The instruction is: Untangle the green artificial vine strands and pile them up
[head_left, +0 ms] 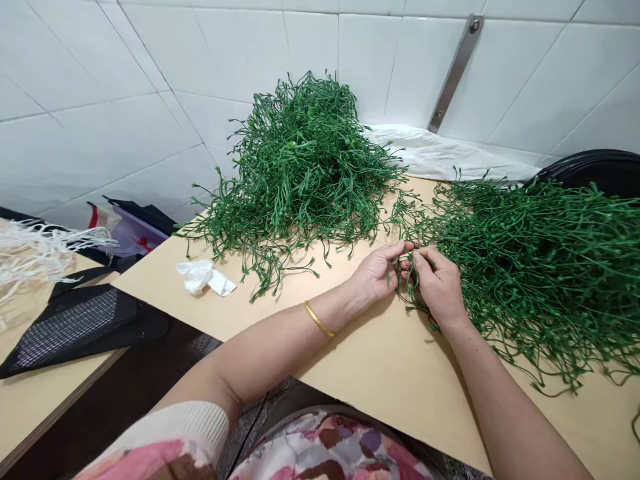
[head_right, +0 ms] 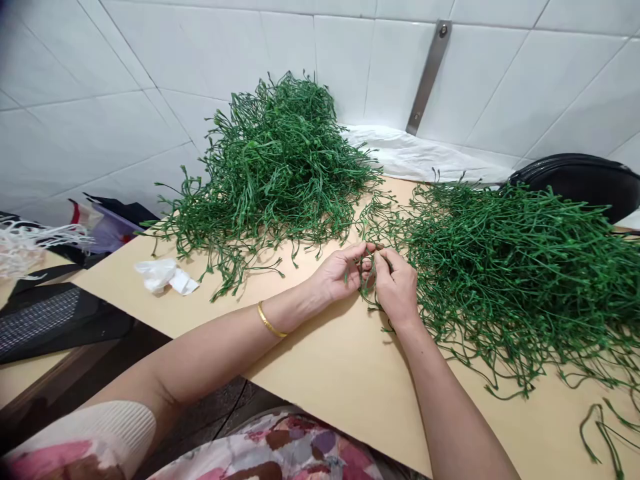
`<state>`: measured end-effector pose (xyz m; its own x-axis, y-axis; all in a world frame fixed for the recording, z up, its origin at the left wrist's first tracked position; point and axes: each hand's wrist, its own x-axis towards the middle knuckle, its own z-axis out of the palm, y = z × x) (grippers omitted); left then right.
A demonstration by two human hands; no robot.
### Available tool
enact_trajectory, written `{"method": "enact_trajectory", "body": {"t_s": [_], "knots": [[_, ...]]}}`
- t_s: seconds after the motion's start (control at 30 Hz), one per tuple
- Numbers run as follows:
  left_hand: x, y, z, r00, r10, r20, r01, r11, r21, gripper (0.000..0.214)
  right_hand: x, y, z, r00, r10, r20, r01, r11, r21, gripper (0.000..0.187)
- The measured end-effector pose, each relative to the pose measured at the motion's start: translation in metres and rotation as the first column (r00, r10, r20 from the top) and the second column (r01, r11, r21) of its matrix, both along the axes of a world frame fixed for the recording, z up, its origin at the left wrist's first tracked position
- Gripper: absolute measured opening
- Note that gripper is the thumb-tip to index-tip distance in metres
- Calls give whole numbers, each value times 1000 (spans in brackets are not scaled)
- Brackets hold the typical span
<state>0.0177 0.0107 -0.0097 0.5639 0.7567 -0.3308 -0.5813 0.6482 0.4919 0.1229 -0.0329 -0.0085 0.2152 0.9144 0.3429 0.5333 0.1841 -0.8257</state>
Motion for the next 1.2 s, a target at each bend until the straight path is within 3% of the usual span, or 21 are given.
{"method": "enact_trajectory", "body": {"t_s": [0.17,0.23,0.33,0.43,0.57,0.67,0.87,1.03,1.2], "knots": [[4,-2,-6,997,9,-77,2,990,143,6,1,3,-7,928,-21,-371,-15,995,-94,18],[4,-2,-7,996,25,-89,-10,985,171,6,1,3,-9,896,-13,-443,-42,993,-113,18],[3,0,-6,996,34,-88,-23,991,130,5,-1,3,-9,942,-10,-336,-27,994,-106,18],[1,2,0,996,35,-80,-34,999,11,9,-2,2,-6,1000,21,-17,-21,1000,-19,19],[0,3,9,999,-11,-38,8,997,-71,19,1,0,2,952,97,290,-147,977,154,17],[-2,5,12,999,-53,-6,52,997,-61,21,2,-3,8,938,157,310,-220,959,180,19],[-9,9,15,995,-71,69,71,997,-1,26,-2,-10,15,930,348,118,-359,929,88,20],[-8,7,10,999,-51,-9,51,997,61,11,12,-8,16,993,108,56,-111,992,57,25],[-10,8,5,995,47,-92,-35,992,124,6,17,-12,23,954,-70,293,65,997,29,28]]}}
